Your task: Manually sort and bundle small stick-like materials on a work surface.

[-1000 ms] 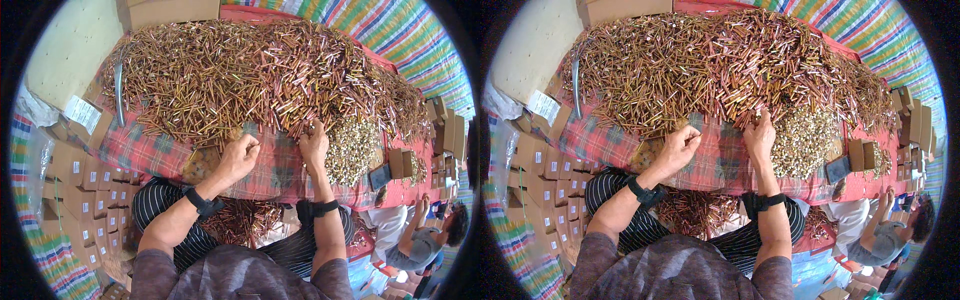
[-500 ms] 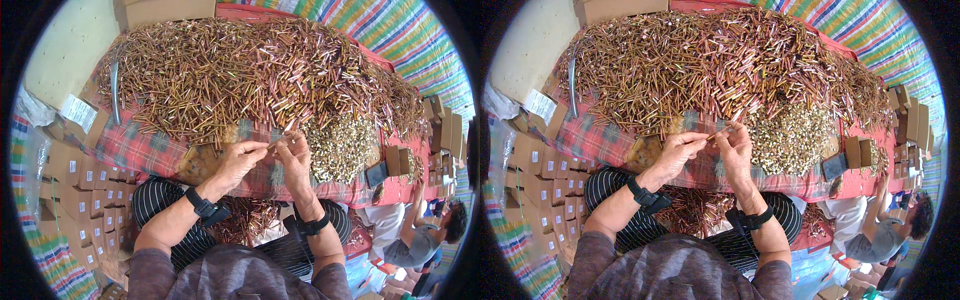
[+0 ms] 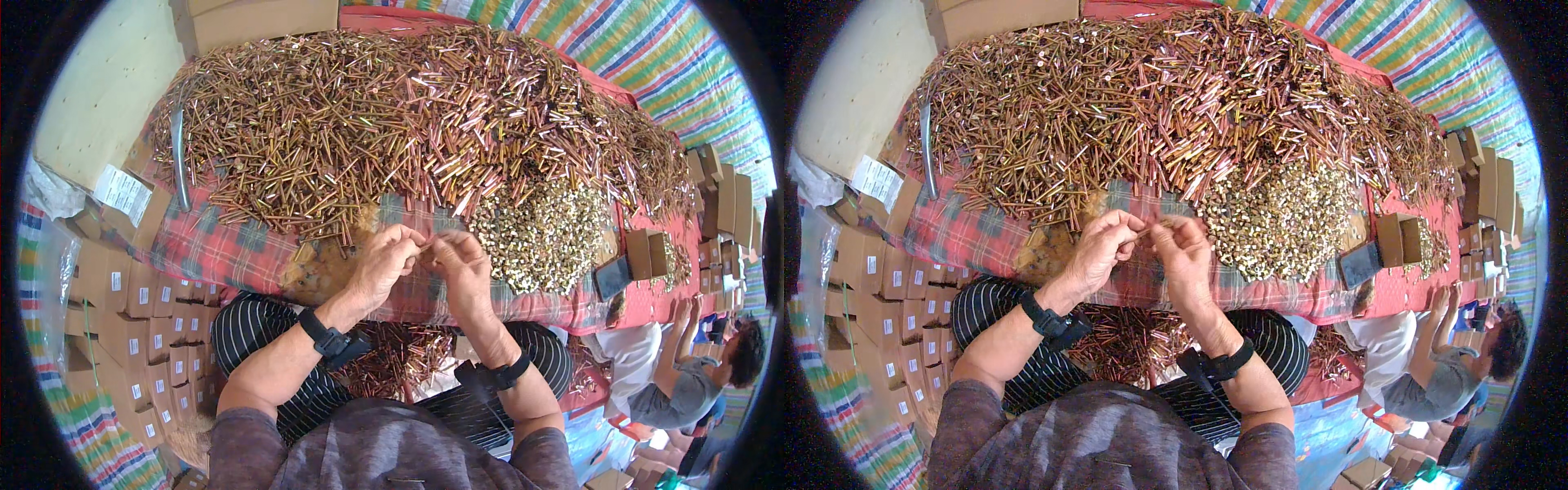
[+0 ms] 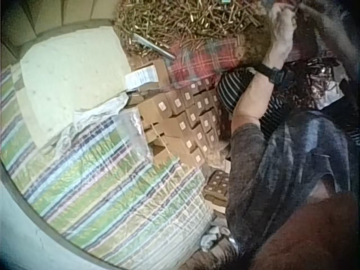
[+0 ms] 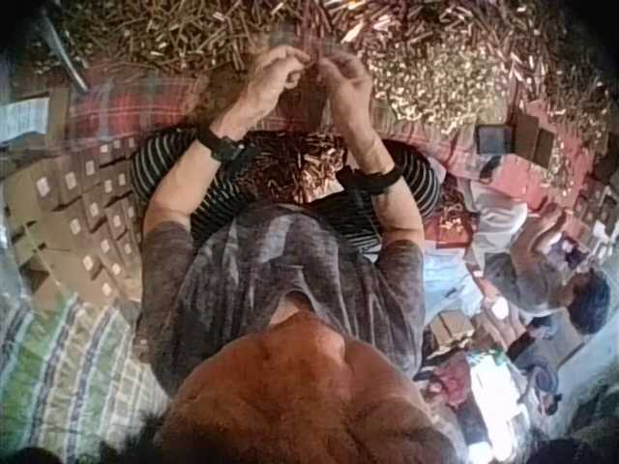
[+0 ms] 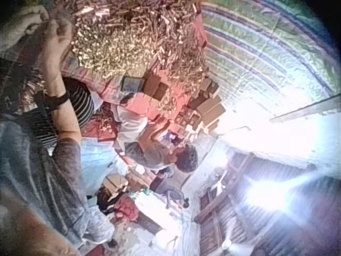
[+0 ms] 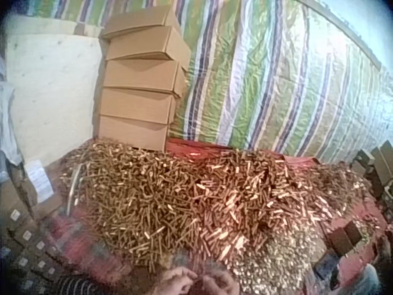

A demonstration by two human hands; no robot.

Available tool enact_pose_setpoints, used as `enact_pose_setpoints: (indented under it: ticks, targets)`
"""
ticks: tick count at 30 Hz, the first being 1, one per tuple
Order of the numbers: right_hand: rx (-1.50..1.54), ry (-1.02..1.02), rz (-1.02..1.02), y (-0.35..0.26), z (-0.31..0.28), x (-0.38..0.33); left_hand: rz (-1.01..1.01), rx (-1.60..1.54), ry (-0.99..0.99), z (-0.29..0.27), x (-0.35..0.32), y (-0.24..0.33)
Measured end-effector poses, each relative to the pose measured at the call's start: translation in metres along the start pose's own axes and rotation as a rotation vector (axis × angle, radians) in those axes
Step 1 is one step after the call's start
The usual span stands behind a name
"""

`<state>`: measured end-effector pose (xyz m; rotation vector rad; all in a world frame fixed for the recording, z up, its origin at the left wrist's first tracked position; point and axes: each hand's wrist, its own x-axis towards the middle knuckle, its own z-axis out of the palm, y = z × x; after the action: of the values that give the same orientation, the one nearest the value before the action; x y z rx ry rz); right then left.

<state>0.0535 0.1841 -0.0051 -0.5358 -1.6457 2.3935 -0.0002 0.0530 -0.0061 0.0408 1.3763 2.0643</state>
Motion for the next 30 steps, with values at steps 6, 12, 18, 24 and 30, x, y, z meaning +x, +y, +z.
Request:
enact_pose_setpoints:
  ticks: [6,12,18,24,30]
  targets:
    - [-0.923,-0.057,-0.321,-0.021,-0.008,0.004,-0.06,-0.036,0.021,0.002,-0.001,0.0]
    - [-1.516,0.149,-0.619,-0.008,-0.044,0.041,-0.105,-0.096,-0.007,-0.003,-0.003,0.01]
    - [-1.679,0.146,-0.667,0.0,-0.042,0.049,-0.111,-0.104,0.092,-0.001,-0.004,0.013]
    - [-0.948,-0.05,-0.255,-0.028,-0.007,0.019,-0.112,-0.127,0.1,-0.006,-0.007,0.017]
    - [-0.344,-0.223,-0.015,-0.026,0.003,0.011,-0.139,-0.195,0.095,-0.006,-0.006,0.018]
